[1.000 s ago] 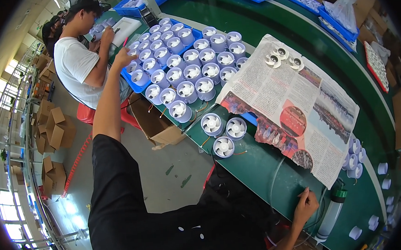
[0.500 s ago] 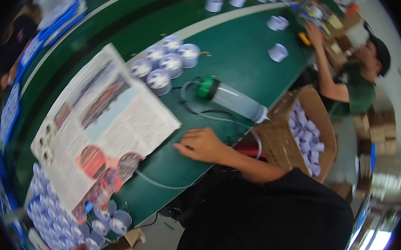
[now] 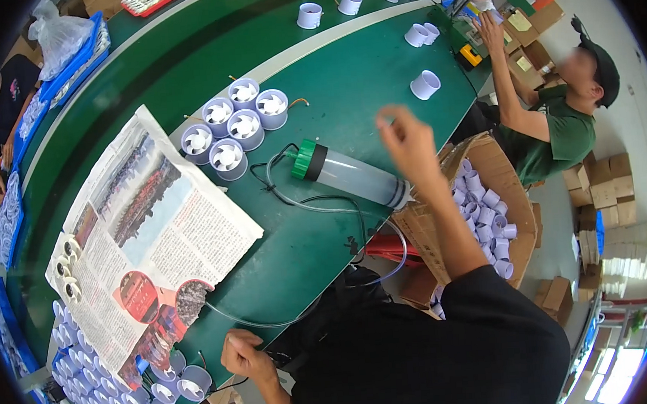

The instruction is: The person assembles small cooling fans by applying a substance from a dispenser syringe to a cooling fan housing, then inserting fan blades into the housing.

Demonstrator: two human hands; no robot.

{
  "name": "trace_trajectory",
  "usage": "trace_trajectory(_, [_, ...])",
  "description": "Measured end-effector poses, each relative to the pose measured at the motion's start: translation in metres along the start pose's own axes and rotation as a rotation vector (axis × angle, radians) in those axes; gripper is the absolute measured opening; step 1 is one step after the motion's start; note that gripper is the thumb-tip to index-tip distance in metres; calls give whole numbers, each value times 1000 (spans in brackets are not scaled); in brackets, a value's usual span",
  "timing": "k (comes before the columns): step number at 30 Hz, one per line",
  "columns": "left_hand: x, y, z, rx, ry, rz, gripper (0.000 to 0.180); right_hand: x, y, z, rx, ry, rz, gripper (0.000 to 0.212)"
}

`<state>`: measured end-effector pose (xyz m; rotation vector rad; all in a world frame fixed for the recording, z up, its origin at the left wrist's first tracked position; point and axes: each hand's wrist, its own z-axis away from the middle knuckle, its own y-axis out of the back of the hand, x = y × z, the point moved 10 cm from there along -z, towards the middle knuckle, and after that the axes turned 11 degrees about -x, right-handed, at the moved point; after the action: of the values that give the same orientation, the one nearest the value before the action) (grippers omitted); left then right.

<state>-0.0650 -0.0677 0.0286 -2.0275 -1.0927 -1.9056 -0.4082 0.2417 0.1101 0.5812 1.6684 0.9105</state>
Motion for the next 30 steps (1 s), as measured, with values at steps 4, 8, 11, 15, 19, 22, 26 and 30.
trace_trajectory(4, [-1,-13,-11,-51,67,-8,42,113,53,-43,274,-234,425,48])
trace_trajectory(8, [2,-14,-11,-45,88,-26,36,156,59,-57,319,-256,461,37])
trace_trajectory(11, [1,-12,-12,-21,118,-37,36,131,48,-54,353,13,352,19])
trace_trajectory(15, [0,-9,-7,18,71,-53,38,103,21,-49,92,-39,0,18])
trace_trajectory(19, [25,2,29,88,-240,2,38,96,29,-55,132,47,119,19])
trace_trajectory(22, [36,-35,83,-283,-432,-17,29,102,32,-68,152,35,243,18])
trace_trajectory(26, [-56,-58,106,-523,-17,-347,6,106,58,-75,237,79,212,27])
trace_trajectory(30, [-90,-58,77,-313,198,-522,27,150,75,-91,342,-95,256,36])
